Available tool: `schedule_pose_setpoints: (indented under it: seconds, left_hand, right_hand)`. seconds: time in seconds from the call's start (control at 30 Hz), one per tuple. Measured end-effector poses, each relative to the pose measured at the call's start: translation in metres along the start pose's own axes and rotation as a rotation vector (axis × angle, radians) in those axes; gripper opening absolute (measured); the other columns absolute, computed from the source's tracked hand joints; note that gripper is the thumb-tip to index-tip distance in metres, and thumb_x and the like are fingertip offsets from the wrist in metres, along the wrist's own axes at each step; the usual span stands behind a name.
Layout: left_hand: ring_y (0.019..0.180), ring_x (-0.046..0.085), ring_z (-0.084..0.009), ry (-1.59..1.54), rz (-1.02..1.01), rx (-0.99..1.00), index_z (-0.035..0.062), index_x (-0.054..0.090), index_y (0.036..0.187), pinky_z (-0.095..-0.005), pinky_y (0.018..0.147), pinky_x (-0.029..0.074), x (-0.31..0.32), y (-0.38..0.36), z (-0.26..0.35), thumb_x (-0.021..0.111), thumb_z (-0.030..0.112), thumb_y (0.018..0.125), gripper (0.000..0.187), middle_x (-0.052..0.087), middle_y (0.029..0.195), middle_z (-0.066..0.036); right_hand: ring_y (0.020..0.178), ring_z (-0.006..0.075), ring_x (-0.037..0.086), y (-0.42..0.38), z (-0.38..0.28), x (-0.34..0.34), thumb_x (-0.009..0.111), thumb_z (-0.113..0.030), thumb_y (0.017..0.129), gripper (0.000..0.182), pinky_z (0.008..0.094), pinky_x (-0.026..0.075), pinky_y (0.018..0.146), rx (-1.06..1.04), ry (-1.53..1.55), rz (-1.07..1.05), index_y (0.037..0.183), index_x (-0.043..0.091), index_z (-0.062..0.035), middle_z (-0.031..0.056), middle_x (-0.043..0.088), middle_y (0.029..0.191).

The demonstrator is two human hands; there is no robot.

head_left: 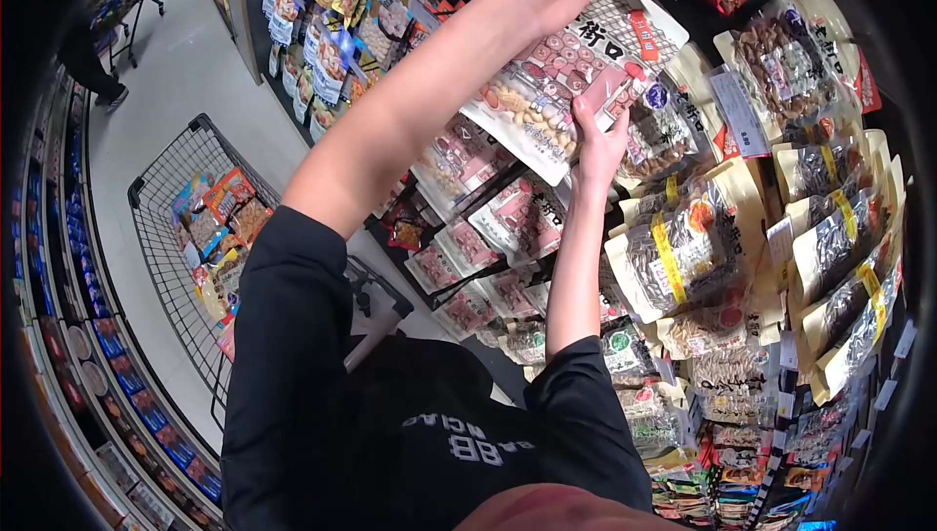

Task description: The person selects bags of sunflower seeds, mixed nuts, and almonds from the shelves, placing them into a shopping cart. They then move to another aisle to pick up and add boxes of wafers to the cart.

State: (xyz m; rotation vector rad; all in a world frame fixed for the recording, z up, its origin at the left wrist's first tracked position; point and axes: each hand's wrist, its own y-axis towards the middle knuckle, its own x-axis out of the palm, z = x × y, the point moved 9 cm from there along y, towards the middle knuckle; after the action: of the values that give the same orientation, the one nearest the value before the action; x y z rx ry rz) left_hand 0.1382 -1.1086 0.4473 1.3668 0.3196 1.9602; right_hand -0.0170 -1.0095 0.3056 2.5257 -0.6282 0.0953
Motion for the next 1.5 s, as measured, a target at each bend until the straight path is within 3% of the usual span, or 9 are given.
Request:
schedule_pose_setpoints:
  seconds: [0.23, 0.33, 0.43, 0.47, 0.5, 0.57, 0.8, 1.27, 1.5]
  left_hand:
    - [0.117, 0.047, -0.0239, -0.047, -0.020, -0.089, 0.0067, 0.058, 0.100, -0.0402, 0.100, 0.038, 0.008, 0.000, -0.007, 0.055, 0.048, 0.091, 0.042, 0.057, 0.106, -0.006]
    - [0.118, 0.046, -0.0255, -0.021, -0.021, -0.065, 0.0050, 0.057, 0.101, -0.0416, 0.102, 0.037, 0.014, -0.003, -0.001, 0.055, 0.047, 0.091, 0.043, 0.056, 0.109, -0.008]
    - [0.118, 0.046, -0.0283, -0.050, -0.063, -0.078, 0.0024, 0.055, 0.103, -0.0429, 0.104, 0.037, 0.030, -0.012, 0.010, 0.054, 0.045, 0.092, 0.044, 0.055, 0.112, -0.012]
    - [0.113, 0.048, -0.0272, 0.042, -0.148, -0.005, -0.0045, 0.049, 0.119, -0.0445, 0.102, 0.039, 0.026, -0.002, 0.012, 0.040, 0.066, 0.091, 0.076, 0.051, 0.117, -0.014]
    - [0.125, 0.043, -0.0324, 0.011, -0.163, -0.053, -0.0079, 0.041, 0.129, -0.0487, 0.109, 0.034, 0.032, -0.008, 0.016, 0.033, 0.064, 0.094, 0.080, 0.044, 0.130, -0.021]
    - [0.129, 0.037, -0.0384, 0.082, -0.187, -0.021, -0.0112, 0.034, 0.131, -0.0551, 0.111, 0.029, 0.037, -0.009, 0.027, 0.023, 0.077, 0.086, 0.099, 0.038, 0.133, -0.027]
    - [0.129, 0.038, -0.0369, -0.059, -0.182, -0.067, -0.0051, 0.050, 0.122, -0.0535, 0.111, 0.029, 0.037, -0.013, 0.034, 0.027, 0.076, 0.087, 0.091, 0.042, 0.135, -0.023]
    - [0.128, 0.040, -0.0334, 0.033, -0.137, -0.050, -0.0013, 0.053, 0.117, -0.0528, 0.110, 0.029, 0.027, -0.007, 0.017, 0.028, 0.075, 0.087, 0.086, 0.048, 0.129, -0.015]
    - [0.128, 0.039, -0.0323, 0.059, -0.096, 0.000, -0.0006, 0.053, 0.117, -0.0522, 0.110, 0.028, 0.015, 0.000, 0.010, 0.027, 0.075, 0.088, 0.085, 0.047, 0.130, -0.013]
  right_hand:
    - [0.090, 0.0133, 0.060, -0.005, -0.009, 0.008, 0.074, -0.005, 0.078, 0.043, 0.0274, 0.047, 0.083, 0.011, -0.080, -0.036, 0.115, 0.053, 0.0005, 0.0077, 0.064, 0.104]
    - [0.096, 0.0152, 0.060, -0.007, -0.025, 0.015, 0.072, -0.001, 0.079, 0.052, 0.0286, 0.047, 0.087, -0.074, -0.248, -0.096, 0.125, 0.048, 0.0035, 0.0092, 0.062, 0.111]
    - [0.098, 0.0151, 0.059, 0.003, -0.011, 0.007, 0.073, -0.003, 0.079, 0.052, 0.0285, 0.045, 0.089, 0.013, -0.081, -0.050, 0.125, 0.049, 0.0027, 0.0086, 0.062, 0.112]
    - [0.099, 0.0155, 0.059, 0.005, -0.020, 0.004, 0.073, -0.004, 0.079, 0.054, 0.0293, 0.046, 0.090, -0.066, -0.227, 0.005, 0.126, 0.047, 0.0025, 0.0090, 0.062, 0.113]
    - [0.100, 0.0155, 0.059, 0.009, -0.016, 0.004, 0.072, -0.005, 0.080, 0.055, 0.0297, 0.046, 0.090, -0.061, -0.167, -0.016, 0.128, 0.046, 0.0028, 0.0098, 0.061, 0.114]
    - [0.100, 0.0158, 0.058, 0.015, -0.006, -0.004, 0.072, -0.005, 0.081, 0.055, 0.0294, 0.045, 0.090, -0.078, -0.141, 0.033, 0.129, 0.046, 0.0031, 0.0104, 0.061, 0.115]
    - [0.100, 0.0165, 0.059, 0.009, 0.003, -0.005, 0.077, -0.012, 0.078, 0.049, 0.0296, 0.043, 0.091, -0.055, -0.144, 0.035, 0.120, 0.054, 0.0003, 0.0082, 0.063, 0.111]
    - [0.086, 0.0147, 0.061, 0.004, -0.015, 0.003, 0.075, -0.009, 0.078, 0.041, 0.0286, 0.047, 0.081, -0.058, -0.013, 0.036, 0.112, 0.055, 0.0017, 0.0083, 0.066, 0.099]
    - [0.090, 0.0151, 0.061, 0.010, 0.004, -0.001, 0.075, -0.010, 0.077, 0.042, 0.0288, 0.046, 0.084, -0.040, 0.002, 0.060, 0.112, 0.055, 0.0009, 0.0082, 0.065, 0.101]
